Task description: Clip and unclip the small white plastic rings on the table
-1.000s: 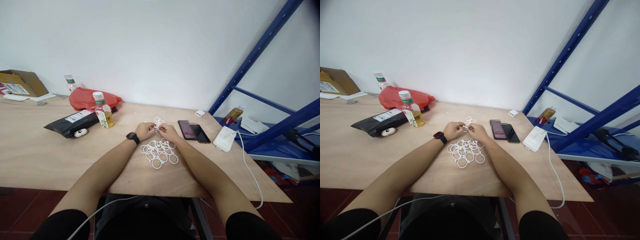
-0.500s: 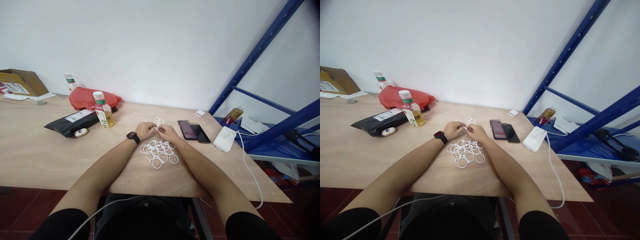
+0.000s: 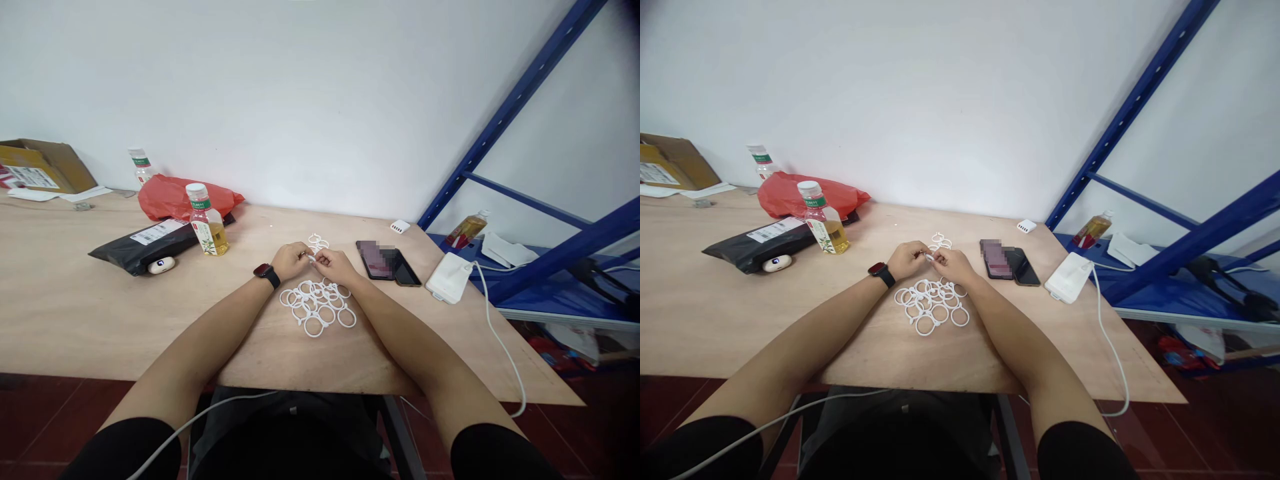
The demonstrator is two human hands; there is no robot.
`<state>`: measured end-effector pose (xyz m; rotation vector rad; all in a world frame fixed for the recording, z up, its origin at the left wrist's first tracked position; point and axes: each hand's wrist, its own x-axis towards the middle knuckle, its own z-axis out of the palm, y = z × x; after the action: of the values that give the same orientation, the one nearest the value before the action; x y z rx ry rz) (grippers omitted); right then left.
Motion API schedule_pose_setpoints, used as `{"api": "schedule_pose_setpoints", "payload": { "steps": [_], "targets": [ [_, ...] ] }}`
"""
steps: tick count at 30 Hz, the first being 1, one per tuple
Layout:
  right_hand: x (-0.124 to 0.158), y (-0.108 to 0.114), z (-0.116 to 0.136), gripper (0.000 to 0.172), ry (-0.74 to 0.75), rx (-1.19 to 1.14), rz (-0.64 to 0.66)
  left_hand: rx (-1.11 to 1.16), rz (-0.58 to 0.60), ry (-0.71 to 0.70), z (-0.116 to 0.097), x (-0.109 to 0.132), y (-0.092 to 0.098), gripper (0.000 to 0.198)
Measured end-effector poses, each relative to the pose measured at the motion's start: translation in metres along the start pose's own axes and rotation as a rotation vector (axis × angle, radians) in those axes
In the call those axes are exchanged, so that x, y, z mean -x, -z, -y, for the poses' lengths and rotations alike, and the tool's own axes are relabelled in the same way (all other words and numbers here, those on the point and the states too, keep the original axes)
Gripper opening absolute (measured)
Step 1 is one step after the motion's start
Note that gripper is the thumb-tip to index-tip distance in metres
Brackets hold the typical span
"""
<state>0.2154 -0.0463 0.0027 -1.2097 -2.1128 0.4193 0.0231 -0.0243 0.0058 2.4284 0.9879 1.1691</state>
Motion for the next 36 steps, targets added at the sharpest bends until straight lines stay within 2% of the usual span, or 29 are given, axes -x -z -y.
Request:
{"api": "schedule_pose_setpoints", "payload": {
  "steps": [6, 9, 11, 13, 15, 19, 21, 24, 30, 36],
  "targets": [
    [0.000, 0.001, 0.000, 0.007, 0.021, 0.028, -0.001, -0.006, 0.002, -0.046, 0.001, 0.002, -0.001, 0.031],
    [-0.001, 0.002, -0.002, 0.010, -0.008, 0.065, -0.098, 0.010, -0.051, -0.015, -0.001, 0.003, 0.002, 0.046],
    [-0.002, 0.003, -0.005, 0.011, -0.054, 0.112, -0.184, 0.021, -0.056, 0.012, -0.003, 0.003, 0.004, 0.042],
    [-0.003, 0.004, -0.008, 0.014, -0.110, 0.157, -0.227, 0.043, 0.017, 0.011, -0.005, 0.003, 0.008, 0.027],
    [-0.005, 0.005, -0.011, 0.019, -0.154, 0.175, -0.220, 0.085, 0.145, 0.010, -0.007, 0.003, 0.010, 0.019],
    [-0.005, 0.006, -0.012, 0.020, -0.186, 0.172, -0.202, 0.157, 0.411, 0.067, -0.012, 0.004, 0.010, 0.031],
    [-0.005, 0.006, -0.011, 0.018, -0.184, 0.182, -0.187, 0.145, 0.477, 0.073, -0.015, 0.004, 0.008, 0.036],
    [-0.005, 0.005, -0.009, 0.015, -0.169, 0.188, -0.175, 0.108, 0.477, 0.049, -0.017, 0.003, 0.006, 0.035],
    [-0.004, 0.005, -0.007, 0.013, -0.155, 0.163, -0.178, 0.189, 0.490, 0.104, -0.014, 0.003, 0.004, 0.009],
    [-0.003, 0.004, -0.008, 0.012, -0.086, 0.107, -0.132, 0.302, 0.475, 0.190, -0.006, 0.004, -0.002, 0.011]
  ]
}}
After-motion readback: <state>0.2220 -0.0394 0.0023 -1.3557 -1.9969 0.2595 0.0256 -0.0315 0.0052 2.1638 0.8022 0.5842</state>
